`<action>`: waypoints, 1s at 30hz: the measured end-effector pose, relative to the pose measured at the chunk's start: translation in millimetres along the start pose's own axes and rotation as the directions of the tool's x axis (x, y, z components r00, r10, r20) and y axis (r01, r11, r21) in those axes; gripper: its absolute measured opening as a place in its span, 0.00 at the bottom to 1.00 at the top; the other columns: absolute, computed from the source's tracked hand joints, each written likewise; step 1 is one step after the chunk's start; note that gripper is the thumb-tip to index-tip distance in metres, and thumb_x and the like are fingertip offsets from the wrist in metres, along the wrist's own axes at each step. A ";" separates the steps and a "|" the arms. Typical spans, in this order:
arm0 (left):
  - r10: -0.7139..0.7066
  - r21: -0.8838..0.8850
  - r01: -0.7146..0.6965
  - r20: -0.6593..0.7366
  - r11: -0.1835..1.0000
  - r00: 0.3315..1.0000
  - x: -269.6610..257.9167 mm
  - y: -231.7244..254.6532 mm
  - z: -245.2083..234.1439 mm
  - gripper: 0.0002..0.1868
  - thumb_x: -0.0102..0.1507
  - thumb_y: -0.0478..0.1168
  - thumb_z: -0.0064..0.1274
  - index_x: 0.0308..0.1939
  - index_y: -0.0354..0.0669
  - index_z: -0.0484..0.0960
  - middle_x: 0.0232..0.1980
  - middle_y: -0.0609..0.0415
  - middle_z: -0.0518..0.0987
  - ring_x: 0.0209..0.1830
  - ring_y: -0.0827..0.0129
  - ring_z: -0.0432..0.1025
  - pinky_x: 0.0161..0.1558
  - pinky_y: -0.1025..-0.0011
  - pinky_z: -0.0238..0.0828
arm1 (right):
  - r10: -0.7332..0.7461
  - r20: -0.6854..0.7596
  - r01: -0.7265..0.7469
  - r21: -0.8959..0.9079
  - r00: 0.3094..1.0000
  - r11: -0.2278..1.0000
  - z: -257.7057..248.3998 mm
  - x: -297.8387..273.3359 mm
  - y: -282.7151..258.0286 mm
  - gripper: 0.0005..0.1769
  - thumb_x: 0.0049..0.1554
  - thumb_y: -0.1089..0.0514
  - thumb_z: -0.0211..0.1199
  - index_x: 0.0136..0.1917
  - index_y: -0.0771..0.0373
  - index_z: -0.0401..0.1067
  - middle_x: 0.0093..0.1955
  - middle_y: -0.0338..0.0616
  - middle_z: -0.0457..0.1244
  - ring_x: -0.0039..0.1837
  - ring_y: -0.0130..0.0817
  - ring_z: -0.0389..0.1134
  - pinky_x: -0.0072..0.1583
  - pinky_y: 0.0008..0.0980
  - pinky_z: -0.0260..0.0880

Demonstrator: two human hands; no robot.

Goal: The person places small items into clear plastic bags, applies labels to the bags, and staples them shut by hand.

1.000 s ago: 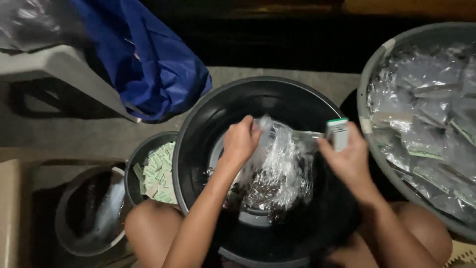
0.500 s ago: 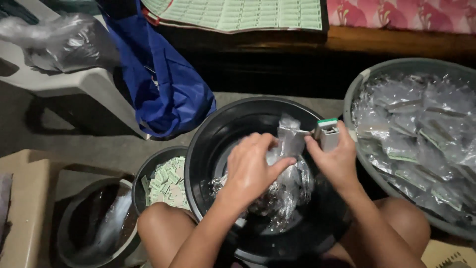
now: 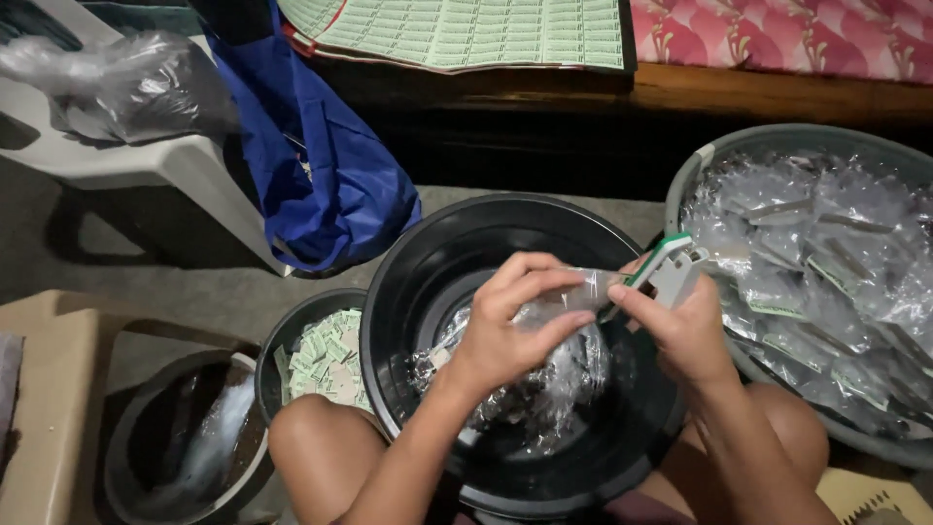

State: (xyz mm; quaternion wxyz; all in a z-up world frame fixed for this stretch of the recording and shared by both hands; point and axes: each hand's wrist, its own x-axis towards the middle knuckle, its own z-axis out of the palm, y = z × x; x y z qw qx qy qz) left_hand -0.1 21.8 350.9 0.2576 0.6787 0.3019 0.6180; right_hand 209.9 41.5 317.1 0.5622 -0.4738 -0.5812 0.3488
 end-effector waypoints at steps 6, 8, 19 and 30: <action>-0.158 0.091 0.165 -0.082 0.982 0.984 -17.1 -22.9 7.9 0.12 0.58 0.26 0.61 0.40 0.48 0.84 0.36 0.54 0.80 0.31 0.60 0.78 0.33 0.70 0.76 | -0.053 -0.060 0.051 -0.029 0.997 0.998 9.7 1.7 8.6 0.15 0.50 0.64 0.77 0.49 0.64 0.75 0.47 0.47 0.70 0.48 0.32 0.69 0.60 0.38 0.69; -0.284 0.066 0.293 -0.112 0.954 0.952 -22.1 -30.9 9.9 0.18 0.58 0.25 0.62 0.48 0.40 0.73 0.37 0.43 0.80 0.28 0.54 0.78 0.31 0.68 0.76 | -0.279 -0.194 0.246 -0.177 0.941 0.953 5.1 9.4 3.1 0.11 0.61 0.65 0.70 0.54 0.66 0.71 0.52 0.54 0.67 0.57 0.43 0.69 0.66 0.43 0.65; -0.213 0.284 0.204 0.002 0.937 0.977 -32.5 -44.4 36.2 0.13 0.55 0.28 0.65 0.39 0.41 0.80 0.32 0.50 0.77 0.32 0.53 0.78 0.35 0.62 0.77 | 0.002 -0.209 -0.024 -0.101 0.978 0.995 52.9 33.6 41.3 0.24 0.62 0.46 0.72 0.31 0.60 0.69 0.27 0.41 0.62 0.32 0.27 0.58 0.41 0.30 0.61; -0.329 0.181 0.300 0.160 0.937 0.931 16.5 -71.7 20.8 0.12 0.60 0.34 0.55 0.47 0.39 0.85 0.35 0.53 0.75 0.30 0.67 0.69 0.34 0.71 0.70 | 0.170 0.126 -0.157 -0.105 0.977 0.982 -38.4 36.0 33.6 0.11 0.61 0.65 0.63 0.56 0.72 0.70 0.51 0.49 0.67 0.49 0.34 0.69 0.56 0.26 0.69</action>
